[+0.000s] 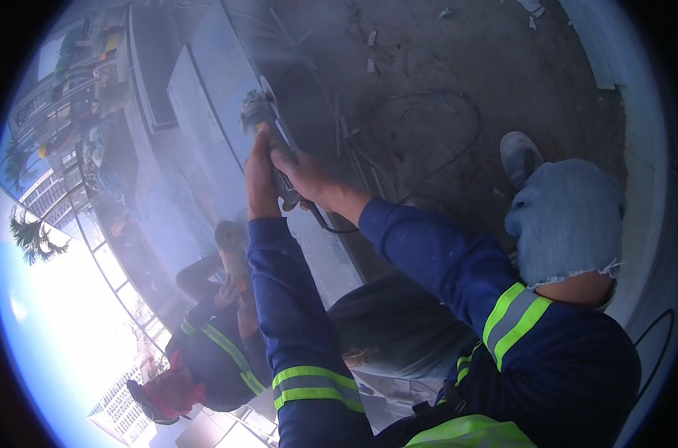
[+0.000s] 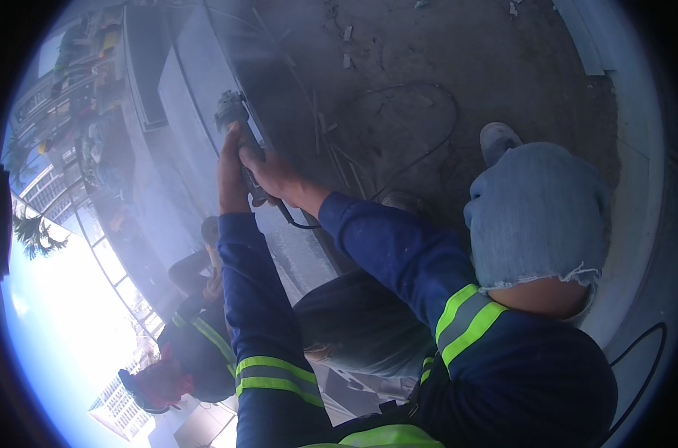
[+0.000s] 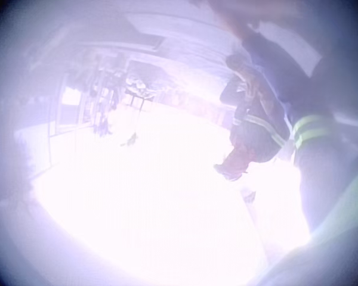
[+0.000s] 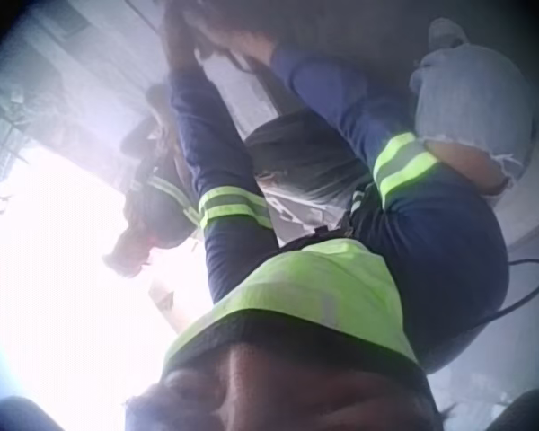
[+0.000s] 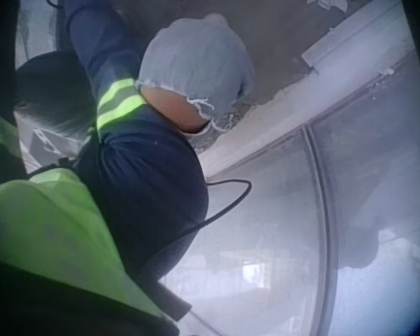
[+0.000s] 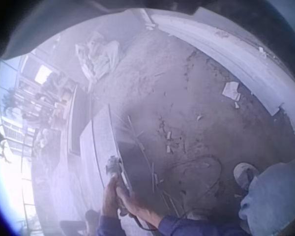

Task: The person uses an angle grinder to cut or grind a concrete slab on the ground. Dust is generated as the tool is moved along the surface. The person remains kneeling and continues the grinding action for the duration of the clip.

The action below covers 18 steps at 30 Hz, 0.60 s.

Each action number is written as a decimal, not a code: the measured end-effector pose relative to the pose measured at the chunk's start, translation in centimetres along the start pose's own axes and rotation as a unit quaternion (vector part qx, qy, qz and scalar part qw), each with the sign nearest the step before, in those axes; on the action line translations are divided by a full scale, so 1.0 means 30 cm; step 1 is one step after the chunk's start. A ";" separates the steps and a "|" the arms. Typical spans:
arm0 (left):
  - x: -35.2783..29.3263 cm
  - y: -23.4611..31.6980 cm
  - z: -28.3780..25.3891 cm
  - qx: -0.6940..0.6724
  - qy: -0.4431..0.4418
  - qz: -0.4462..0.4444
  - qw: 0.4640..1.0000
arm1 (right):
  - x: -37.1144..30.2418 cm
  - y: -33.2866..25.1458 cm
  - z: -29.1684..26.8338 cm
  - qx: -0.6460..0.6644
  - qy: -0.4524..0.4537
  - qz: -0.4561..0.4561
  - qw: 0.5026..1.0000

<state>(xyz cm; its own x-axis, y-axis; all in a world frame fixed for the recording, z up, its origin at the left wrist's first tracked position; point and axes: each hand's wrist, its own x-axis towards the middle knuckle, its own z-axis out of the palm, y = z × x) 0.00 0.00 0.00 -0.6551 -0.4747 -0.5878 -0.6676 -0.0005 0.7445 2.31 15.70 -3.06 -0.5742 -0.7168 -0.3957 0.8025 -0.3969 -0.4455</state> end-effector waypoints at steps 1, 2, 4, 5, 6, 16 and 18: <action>0.003 0.001 -0.003 -0.004 -0.003 -0.003 1.000 | 0.007 0.004 0.002 0.000 0.003 -0.001 1.000; 0.006 0.002 -0.004 -0.008 -0.007 -0.004 1.000 | 0.014 0.009 0.003 0.002 0.005 -0.004 1.000; 0.032 0.002 -0.014 -0.003 -0.001 -0.001 1.000 | 0.051 0.022 0.000 0.000 0.002 -0.012 1.000; 0.037 -0.002 -0.017 0.002 0.000 -0.004 1.000 | 0.059 0.030 0.002 0.003 0.006 -0.011 1.000; 0.036 0.014 -0.034 0.001 0.000 0.006 1.000 | 0.076 0.029 0.019 0.004 -0.005 -0.016 1.000; -0.023 -0.004 -0.010 0.002 0.003 -0.013 1.000 | -0.014 0.019 0.017 0.003 0.010 0.007 1.000; -0.035 0.001 -0.005 -0.001 0.004 -0.012 1.000 | -0.026 0.010 0.019 -0.002 0.008 0.017 1.000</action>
<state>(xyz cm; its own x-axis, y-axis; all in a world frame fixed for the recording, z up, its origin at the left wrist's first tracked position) 0.72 0.35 0.67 -0.6369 -0.4811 -0.6024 -0.6821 -0.0125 0.7311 3.09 15.80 -2.42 -0.5493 -0.7202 -0.4237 0.8210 -0.3706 -0.4343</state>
